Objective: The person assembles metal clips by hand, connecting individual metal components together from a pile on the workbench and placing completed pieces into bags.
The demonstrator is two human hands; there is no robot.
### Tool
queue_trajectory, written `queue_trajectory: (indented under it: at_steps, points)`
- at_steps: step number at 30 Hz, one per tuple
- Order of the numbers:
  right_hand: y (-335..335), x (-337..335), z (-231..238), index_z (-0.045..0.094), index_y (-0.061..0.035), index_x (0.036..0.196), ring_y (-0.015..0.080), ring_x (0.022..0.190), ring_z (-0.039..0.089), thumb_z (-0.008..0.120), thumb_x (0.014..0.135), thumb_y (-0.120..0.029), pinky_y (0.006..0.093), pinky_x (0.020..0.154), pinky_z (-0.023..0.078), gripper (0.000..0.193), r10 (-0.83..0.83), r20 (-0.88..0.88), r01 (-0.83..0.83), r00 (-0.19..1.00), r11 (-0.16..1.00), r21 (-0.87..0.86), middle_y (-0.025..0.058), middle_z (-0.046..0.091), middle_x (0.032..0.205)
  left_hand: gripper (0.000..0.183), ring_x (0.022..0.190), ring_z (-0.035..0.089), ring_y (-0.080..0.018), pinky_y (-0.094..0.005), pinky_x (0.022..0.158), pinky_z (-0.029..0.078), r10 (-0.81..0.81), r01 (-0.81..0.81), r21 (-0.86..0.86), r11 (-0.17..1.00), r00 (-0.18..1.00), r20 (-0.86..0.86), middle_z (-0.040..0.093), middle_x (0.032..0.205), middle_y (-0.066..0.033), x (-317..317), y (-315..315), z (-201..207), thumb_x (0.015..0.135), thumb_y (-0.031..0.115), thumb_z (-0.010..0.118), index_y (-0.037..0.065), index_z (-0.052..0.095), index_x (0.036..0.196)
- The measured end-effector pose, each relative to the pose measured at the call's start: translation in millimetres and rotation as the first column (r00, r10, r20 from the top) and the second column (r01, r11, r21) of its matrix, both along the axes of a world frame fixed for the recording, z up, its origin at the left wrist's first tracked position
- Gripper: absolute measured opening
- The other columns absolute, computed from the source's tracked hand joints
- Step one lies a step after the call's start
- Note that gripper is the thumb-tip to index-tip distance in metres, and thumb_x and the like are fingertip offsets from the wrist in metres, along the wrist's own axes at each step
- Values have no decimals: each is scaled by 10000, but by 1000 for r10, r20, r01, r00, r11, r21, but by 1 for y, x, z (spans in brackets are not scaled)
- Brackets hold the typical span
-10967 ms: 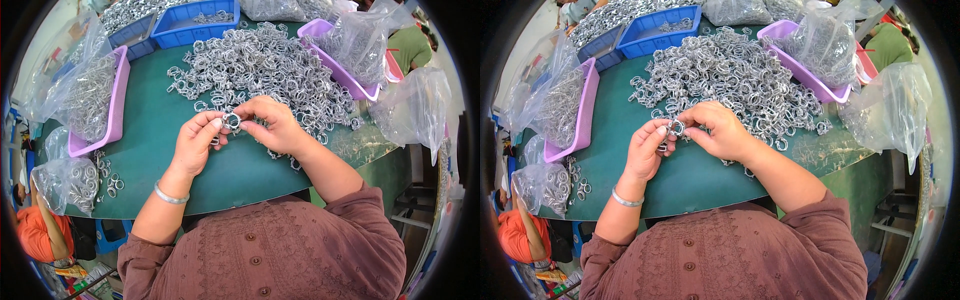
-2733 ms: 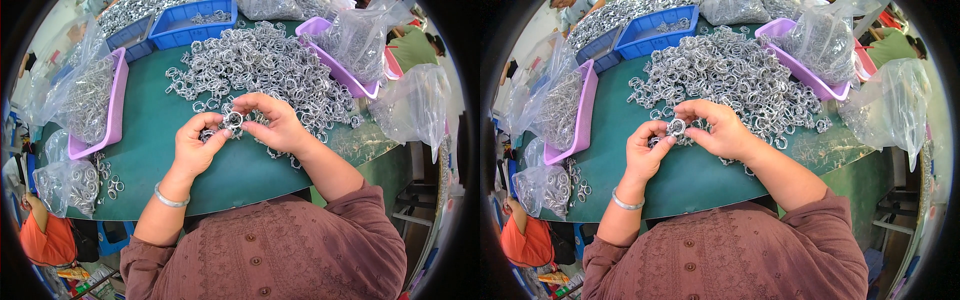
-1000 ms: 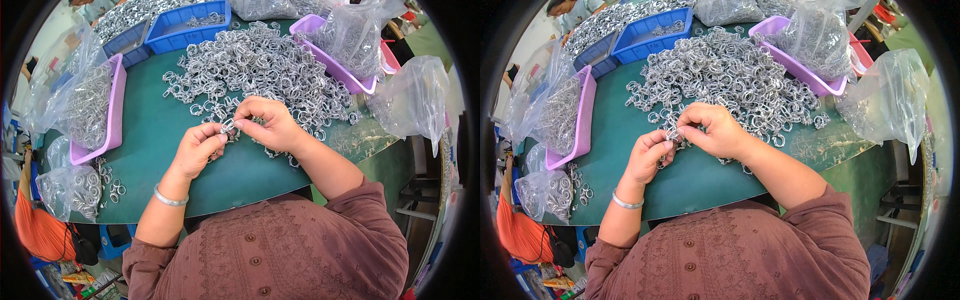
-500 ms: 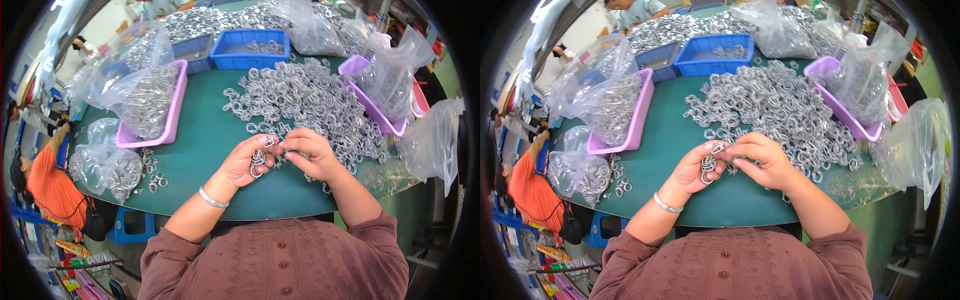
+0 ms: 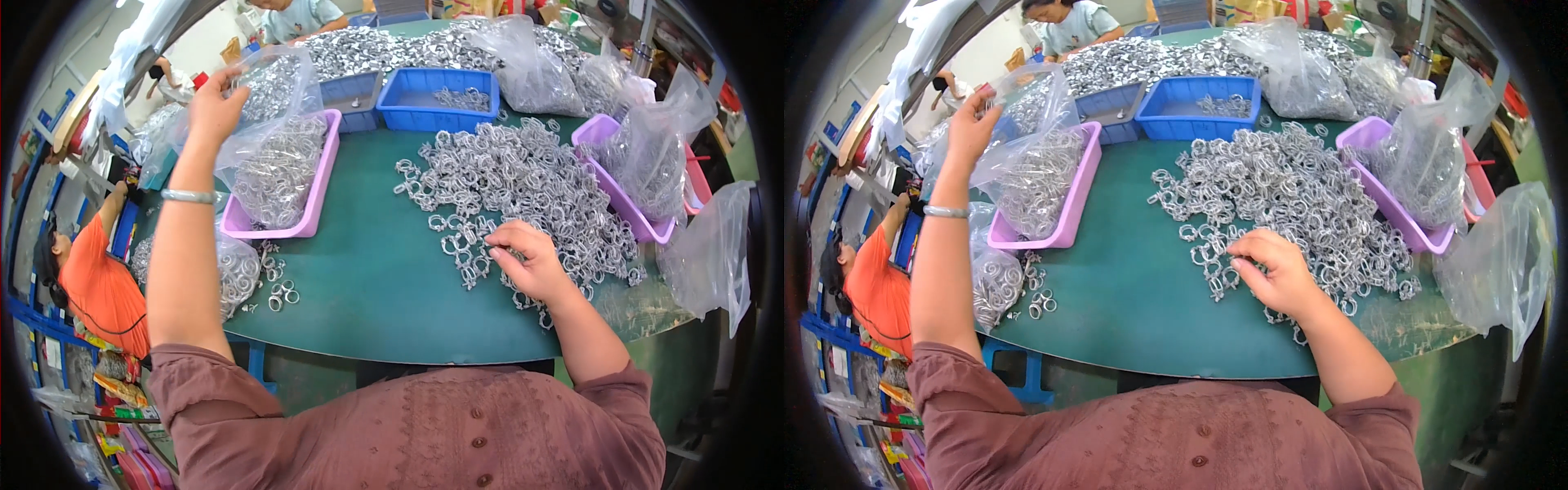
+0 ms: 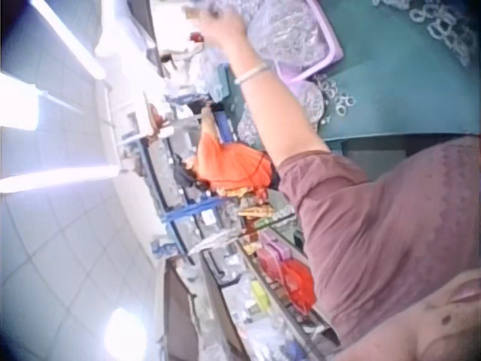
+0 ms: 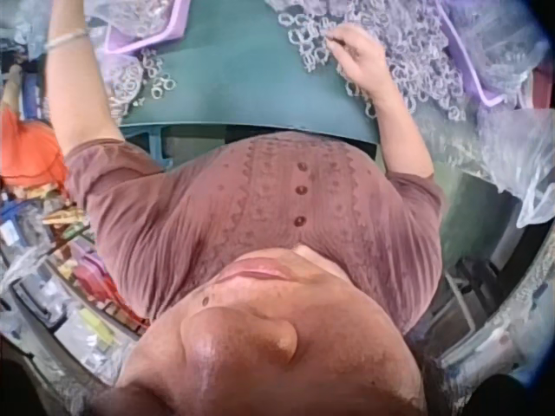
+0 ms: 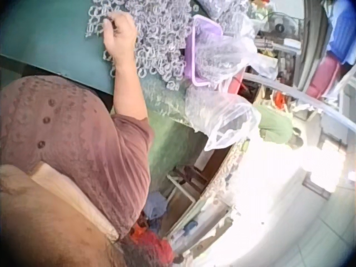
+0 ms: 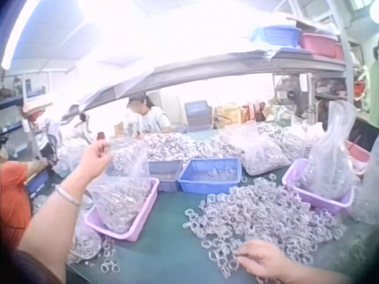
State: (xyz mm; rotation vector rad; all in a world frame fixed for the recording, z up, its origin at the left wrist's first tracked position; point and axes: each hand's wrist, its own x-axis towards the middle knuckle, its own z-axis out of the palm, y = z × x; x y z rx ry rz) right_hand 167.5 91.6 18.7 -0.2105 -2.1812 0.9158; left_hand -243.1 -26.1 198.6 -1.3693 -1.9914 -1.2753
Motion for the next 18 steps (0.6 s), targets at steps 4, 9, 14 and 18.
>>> queue_trajectory:
  at_steps: [4,9,14,18]
  points:
    - [4,2,-6,610,-51,857,266,795,567,621,705,-52,337,696,450,152,-72,50,67,996,994,86,99,590,828,393,880,590,-290,-361,783,445,176,-269,-635,725,962,-206,617,945,-173,-18,-5,-8,724,307,610,18,609,991]
    - [8,-3,-10,603,-83,846,231,849,525,617,717,-108,367,800,353,132,-90,180,40,980,964,262,44,575,835,222,848,581,-281,-349,766,442,53,-144,-141,980,858,-511,616,888,-134,47,7,-29,757,171,594,26,619,923]
    - [-1,2,-4,613,-96,784,204,822,493,662,693,-288,388,850,305,218,-98,270,-26,958,907,420,24,553,791,181,780,564,-221,-294,690,449,-458,366,-388,846,872,-174,576,830,-96,157,10,-116,717,72,628,28,601,890]
    - [-14,-6,-5,601,-93,733,209,814,486,658,672,-330,414,854,304,250,-189,357,-39,915,839,543,34,528,760,259,711,521,-194,-285,621,437,-537,615,-497,612,784,310,537,831,-73,209,3,-166,692,85,658,34,595,937]
